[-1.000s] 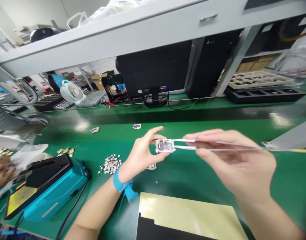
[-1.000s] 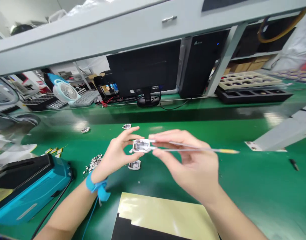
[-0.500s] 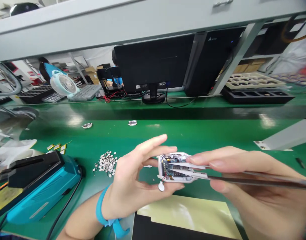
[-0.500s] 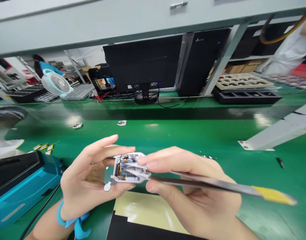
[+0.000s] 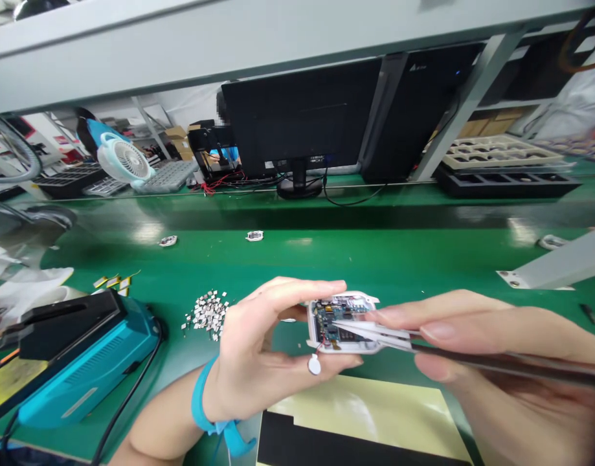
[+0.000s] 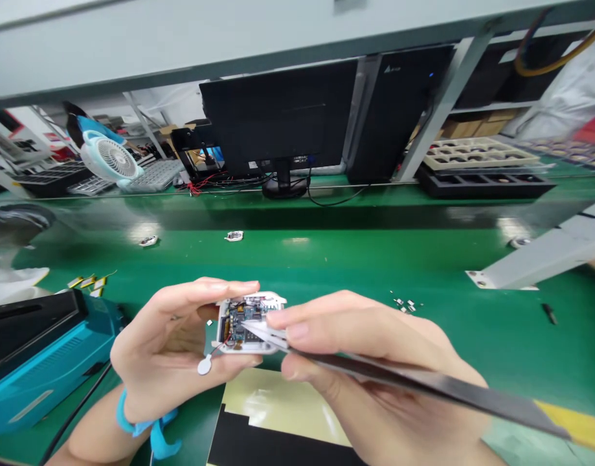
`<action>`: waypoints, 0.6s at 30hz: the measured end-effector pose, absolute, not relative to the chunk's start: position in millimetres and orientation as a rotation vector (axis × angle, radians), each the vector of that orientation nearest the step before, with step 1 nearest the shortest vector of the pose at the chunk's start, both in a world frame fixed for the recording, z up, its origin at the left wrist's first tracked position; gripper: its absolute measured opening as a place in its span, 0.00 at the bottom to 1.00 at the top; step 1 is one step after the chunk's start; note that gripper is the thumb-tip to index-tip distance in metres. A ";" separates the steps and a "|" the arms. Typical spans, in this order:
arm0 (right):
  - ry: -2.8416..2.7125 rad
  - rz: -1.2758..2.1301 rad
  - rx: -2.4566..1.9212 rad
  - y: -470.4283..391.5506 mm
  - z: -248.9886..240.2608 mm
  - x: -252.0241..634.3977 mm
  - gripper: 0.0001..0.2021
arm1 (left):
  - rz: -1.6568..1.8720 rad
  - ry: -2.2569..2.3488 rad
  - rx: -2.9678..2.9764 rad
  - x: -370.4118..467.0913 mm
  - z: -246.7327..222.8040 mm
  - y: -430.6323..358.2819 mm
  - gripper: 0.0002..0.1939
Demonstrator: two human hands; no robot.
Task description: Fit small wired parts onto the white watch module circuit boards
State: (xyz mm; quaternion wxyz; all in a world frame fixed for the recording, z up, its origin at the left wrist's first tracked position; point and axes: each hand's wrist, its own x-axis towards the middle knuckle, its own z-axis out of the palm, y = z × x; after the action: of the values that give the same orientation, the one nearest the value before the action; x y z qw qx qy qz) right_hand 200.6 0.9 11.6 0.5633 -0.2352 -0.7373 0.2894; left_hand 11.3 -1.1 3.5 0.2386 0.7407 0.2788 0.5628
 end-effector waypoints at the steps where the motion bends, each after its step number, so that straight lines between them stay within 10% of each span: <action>1: -1.728 0.699 -0.537 0.7 11.0 200.7 0.18 | 1.550 0.754 2.045 10.9 3.5 -0.9 0.27; 18: -1.671 0.770 -0.534 -7.4 8.5 202.2 0.16 | 1.575 0.720 2.294 8.2 12.5 0.2 0.10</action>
State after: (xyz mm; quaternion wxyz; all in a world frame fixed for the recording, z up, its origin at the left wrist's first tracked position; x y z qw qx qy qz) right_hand 202.2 -7.4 8.5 0.5752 -0.2281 -0.7136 0.3286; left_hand 8.2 0.2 12.5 0.1334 0.7909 0.2483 0.5432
